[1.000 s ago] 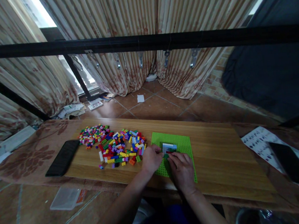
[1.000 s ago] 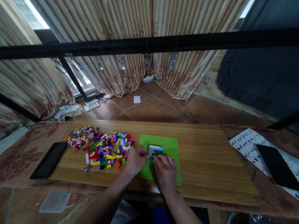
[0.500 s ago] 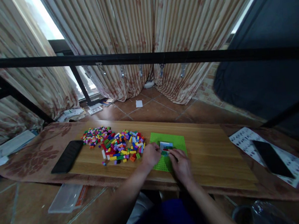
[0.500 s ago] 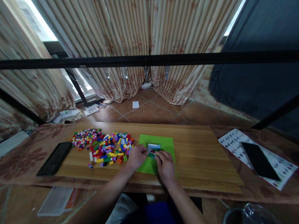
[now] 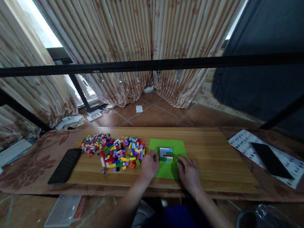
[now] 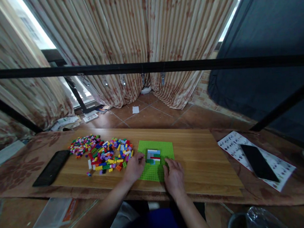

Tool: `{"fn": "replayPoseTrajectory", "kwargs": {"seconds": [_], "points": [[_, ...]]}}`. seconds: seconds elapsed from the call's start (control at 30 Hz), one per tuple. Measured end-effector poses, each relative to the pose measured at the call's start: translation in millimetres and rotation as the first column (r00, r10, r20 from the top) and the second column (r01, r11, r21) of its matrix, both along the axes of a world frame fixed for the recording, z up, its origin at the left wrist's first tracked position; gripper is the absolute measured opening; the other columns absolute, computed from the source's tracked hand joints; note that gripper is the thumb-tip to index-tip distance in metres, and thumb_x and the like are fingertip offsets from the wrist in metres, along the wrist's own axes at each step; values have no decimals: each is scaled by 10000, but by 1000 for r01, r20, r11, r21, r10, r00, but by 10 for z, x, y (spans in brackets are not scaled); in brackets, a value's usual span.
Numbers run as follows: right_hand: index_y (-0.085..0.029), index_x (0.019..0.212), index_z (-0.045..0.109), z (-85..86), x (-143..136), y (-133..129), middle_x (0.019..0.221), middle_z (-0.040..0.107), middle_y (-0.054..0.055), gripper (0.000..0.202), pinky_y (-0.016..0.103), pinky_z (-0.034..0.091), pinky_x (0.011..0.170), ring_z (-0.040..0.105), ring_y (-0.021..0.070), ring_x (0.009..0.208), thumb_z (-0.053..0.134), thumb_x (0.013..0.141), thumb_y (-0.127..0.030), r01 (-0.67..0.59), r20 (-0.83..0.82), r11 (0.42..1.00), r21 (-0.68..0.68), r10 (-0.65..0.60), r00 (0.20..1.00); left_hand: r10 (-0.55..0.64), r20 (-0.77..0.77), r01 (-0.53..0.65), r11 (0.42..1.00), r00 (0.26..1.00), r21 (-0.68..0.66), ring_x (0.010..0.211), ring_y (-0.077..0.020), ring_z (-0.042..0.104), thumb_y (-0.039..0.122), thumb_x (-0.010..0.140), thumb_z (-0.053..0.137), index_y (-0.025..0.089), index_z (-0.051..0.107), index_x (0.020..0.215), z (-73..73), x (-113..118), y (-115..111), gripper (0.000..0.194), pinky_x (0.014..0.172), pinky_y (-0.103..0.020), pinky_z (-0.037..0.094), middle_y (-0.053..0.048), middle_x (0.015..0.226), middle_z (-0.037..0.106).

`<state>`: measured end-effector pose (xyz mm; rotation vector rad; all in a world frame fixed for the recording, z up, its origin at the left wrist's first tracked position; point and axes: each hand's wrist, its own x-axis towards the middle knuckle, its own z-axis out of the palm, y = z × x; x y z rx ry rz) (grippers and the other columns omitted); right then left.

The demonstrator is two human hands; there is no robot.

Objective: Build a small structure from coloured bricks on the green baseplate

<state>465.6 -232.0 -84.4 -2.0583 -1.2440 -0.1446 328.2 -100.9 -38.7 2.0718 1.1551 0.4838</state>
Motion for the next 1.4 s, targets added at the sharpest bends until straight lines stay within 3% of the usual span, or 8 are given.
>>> {"fn": "replayPoseTrajectory", "kwargs": {"seconds": [0.23, 0.53, 0.8, 0.97, 1.07, 1.17, 1.23, 1.4], "points": [[-156, 1087, 637, -51, 88, 26, 1067, 659, 120, 325, 414, 439, 849, 556, 236, 976, 389, 905, -258, -50, 91, 999, -14, 51, 995, 72, 168, -59, 995, 983, -84, 904, -158, 650, 61, 785, 530, 158, 611, 1019, -131, -90, -187, 267, 839, -274, 489, -53, 943, 691], [-150, 1072, 641, -55, -14, 37, 1052, 663, 124, 344, 411, 439, 835, 556, 249, 960, 386, 913, -317, -42, 174, 999, -26, 46, 984, 94, 386, -12, 978, 918, -209, 731, -124, 638, 94, 815, 468, 170, 593, 996, -254, -161, -180, 232, 699, -239, 500, -22, 880, 644], [-140, 1040, 655, -219, 6, 0, 1076, 661, 146, 430, 429, 429, 842, 562, 275, 972, 342, 922, -409, -24, 224, 1000, -7, 25, 974, 67, 382, -12, 989, 922, -144, 695, -126, 577, 120, 811, 491, 180, 615, 975, -45, -455, -161, 215, 642, -221, 459, -15, 804, 632], [-141, 1048, 651, -258, 14, -11, 1065, 664, 145, 458, 441, 424, 847, 563, 281, 958, 336, 917, -447, -23, 221, 1000, 11, 20, 975, 233, 404, -218, 972, 885, -83, 827, -149, 607, 218, 846, 496, 187, 623, 984, 42, -911, 114, 190, 755, -252, 479, -38, 940, 658], [-143, 1040, 654, -263, 12, -19, 1062, 663, 147, 463, 441, 422, 853, 563, 281, 959, 337, 914, -456, -31, 218, 999, 20, 25, 976, 418, 396, -430, 901, 818, -65, 827, -161, 620, 227, 838, 499, 167, 618, 1010, 22, -1262, 429, 218, 754, -264, 488, -53, 924, 662], [-137, 1015, 663, -254, 10, -18, 1052, 665, 148, 475, 437, 429, 844, 561, 282, 944, 329, 916, -460, -28, 243, 1000, 12, 24, 970, 537, 175, -559, 822, 825, 113, 787, -174, 619, 209, 819, 515, 166, 635, 1025, 31, -1584, 752, 242, 739, -286, 485, -56, 895, 666], [-135, 1001, 667, -245, 9, -16, 1053, 666, 147, 480, 434, 434, 836, 562, 281, 936, 320, 920, -457, -25, 263, 1000, 6, 22, 964, 528, 11, -518, 828, 849, 213, 782, -178, 622, 174, 813, 510, 159, 643, 1043, 62, -1727, 920, 266, 738, -288, 481, -69, 910, 670], [-137, 1005, 667, -237, 12, -18, 1060, 666, 143, 467, 434, 434, 847, 568, 279, 956, 325, 923, -444, -41, 283, 999, -1, 40, 958, 416, -88, -386, 890, 905, 244, 877, -208, 620, 107, 758, 554, 181, 691, 1007, 105, -1785, 1127, 294, 805, -308, 473, -84, 1013, 664]]}}
